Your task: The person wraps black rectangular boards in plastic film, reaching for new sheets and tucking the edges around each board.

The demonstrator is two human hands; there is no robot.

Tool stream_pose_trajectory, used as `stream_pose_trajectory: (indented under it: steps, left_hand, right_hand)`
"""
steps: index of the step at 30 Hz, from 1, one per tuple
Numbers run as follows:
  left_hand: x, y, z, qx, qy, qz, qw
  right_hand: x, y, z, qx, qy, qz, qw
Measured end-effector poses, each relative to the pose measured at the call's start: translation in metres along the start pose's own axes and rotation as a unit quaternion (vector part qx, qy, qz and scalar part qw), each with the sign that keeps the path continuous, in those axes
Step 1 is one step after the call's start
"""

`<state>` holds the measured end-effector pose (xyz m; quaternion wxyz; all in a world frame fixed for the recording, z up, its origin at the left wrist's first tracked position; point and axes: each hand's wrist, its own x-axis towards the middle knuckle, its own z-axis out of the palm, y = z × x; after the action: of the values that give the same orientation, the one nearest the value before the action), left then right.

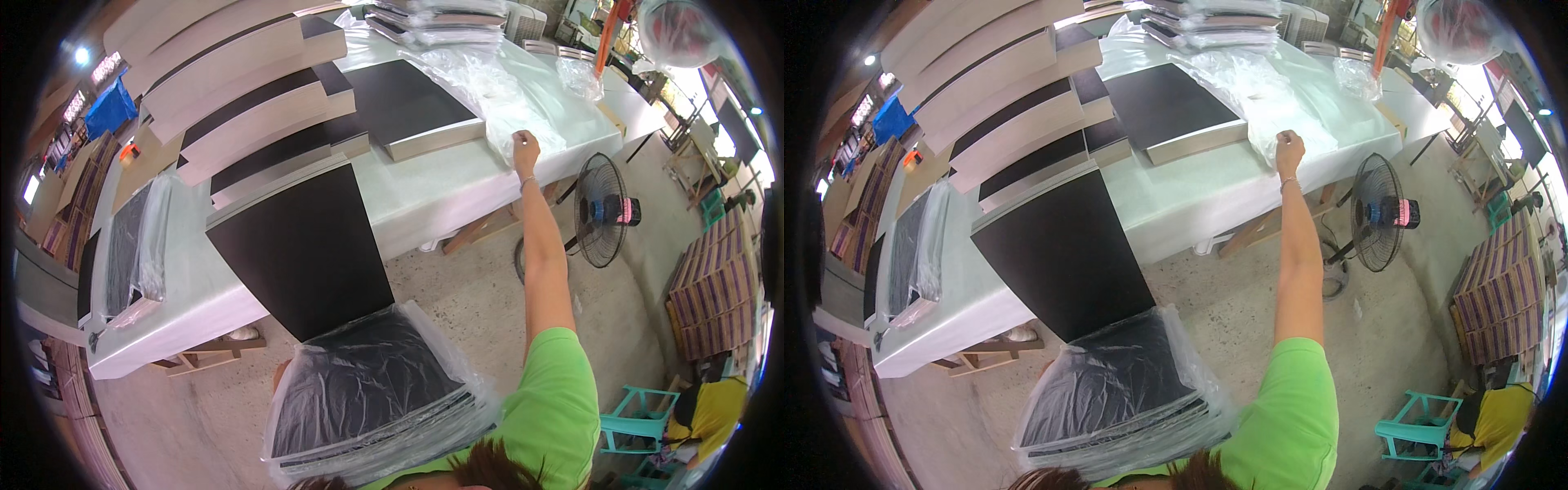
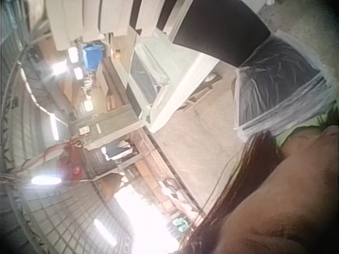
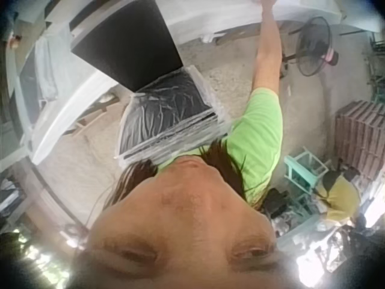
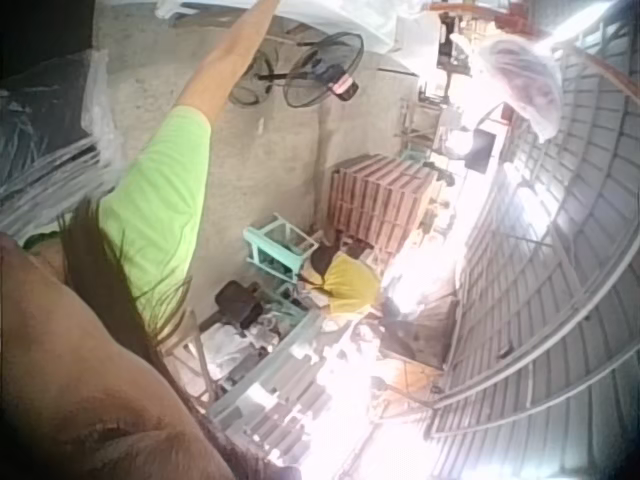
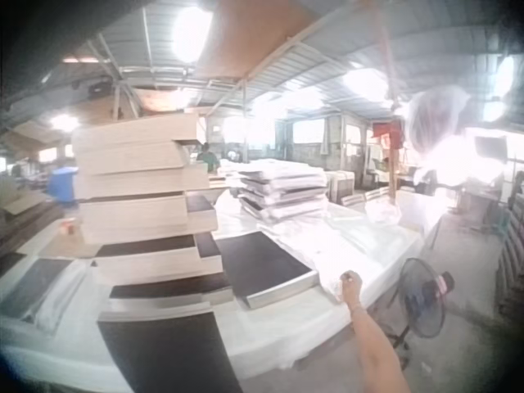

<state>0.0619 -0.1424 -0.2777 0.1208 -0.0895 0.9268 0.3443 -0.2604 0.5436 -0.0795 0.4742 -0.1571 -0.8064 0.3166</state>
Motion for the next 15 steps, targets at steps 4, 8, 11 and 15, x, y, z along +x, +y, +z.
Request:
stream_pose_trajectory:
  steps: [4,8,11,15]
  left_hand:
    - [-0.002,-0.005,0.002,0.014,0.002,-0.012,1.0]
    - [0.0,-0.007,0.007,0.03,-0.009,-0.011,0.999]
    - [-0.008,-0.013,0.006,0.039,-0.01,-0.023,0.999]
    - [-0.005,-0.015,0.009,0.046,-0.012,-0.025,0.999]
  right_hand:
    - [0.006,-0.006,-0.004,0.065,0.061,0.101,0.991]
    - [0.002,-0.011,-0.012,0.129,-0.046,0.025,0.99]
    - [-0.013,-0.015,-0.003,-0.033,-0.169,-0.042,0.984]
    - [0.0,0.003,0.0,0.099,-0.073,0.114,0.986]
